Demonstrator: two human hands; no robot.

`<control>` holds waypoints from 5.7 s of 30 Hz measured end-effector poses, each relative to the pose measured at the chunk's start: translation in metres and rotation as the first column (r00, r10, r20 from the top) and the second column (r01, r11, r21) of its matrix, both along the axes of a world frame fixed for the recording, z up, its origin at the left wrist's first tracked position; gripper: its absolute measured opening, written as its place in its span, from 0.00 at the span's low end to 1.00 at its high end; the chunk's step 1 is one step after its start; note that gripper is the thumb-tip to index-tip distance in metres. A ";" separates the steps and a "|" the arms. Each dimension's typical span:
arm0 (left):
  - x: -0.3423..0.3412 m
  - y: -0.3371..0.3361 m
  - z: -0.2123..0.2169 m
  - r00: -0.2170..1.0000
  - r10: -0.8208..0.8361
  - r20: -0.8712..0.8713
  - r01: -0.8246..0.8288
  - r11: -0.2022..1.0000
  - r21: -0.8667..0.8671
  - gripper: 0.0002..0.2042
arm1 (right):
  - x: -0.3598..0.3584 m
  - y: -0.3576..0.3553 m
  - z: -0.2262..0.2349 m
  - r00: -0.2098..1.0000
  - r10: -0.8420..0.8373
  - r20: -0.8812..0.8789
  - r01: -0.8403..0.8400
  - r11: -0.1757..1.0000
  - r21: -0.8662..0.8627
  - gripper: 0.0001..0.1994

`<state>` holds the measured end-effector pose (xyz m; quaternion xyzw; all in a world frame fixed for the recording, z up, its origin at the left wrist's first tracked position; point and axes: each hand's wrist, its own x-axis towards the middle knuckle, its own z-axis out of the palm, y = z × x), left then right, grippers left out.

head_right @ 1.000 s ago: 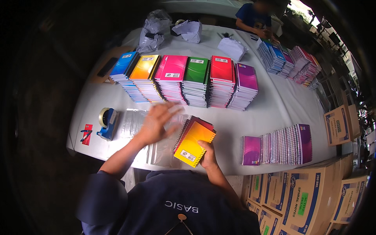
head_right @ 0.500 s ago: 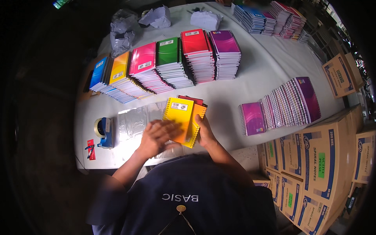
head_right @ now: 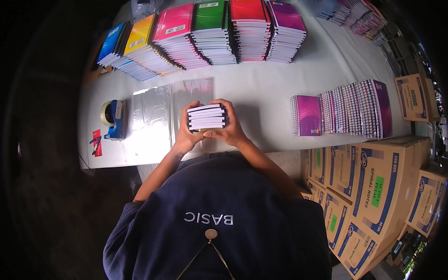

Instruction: The person places small notebooks into a plastic bag, seals the bag with tape, and moves stacks of notebooks from the table.

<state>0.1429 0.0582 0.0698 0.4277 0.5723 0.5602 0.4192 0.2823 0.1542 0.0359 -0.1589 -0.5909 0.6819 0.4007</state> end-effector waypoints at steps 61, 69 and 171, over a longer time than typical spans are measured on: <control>-0.266 0.062 0.153 0.204 0.415 -0.887 -0.076 0.910 0.408 0.18 | -0.110 -0.065 0.053 0.933 0.324 -0.155 -0.303 0.477 -0.825 0.30; -0.243 0.018 0.161 0.851 0.442 -0.284 -0.264 0.828 0.495 0.06 | -0.101 -0.056 0.046 0.967 0.195 -0.164 -0.244 0.525 -0.815 0.32; -0.165 -0.076 -0.072 0.208 -0.048 -0.977 -0.754 0.629 -0.191 0.24 | -0.097 -0.058 -0.052 0.152 -0.861 0.485 0.096 0.501 0.860 0.22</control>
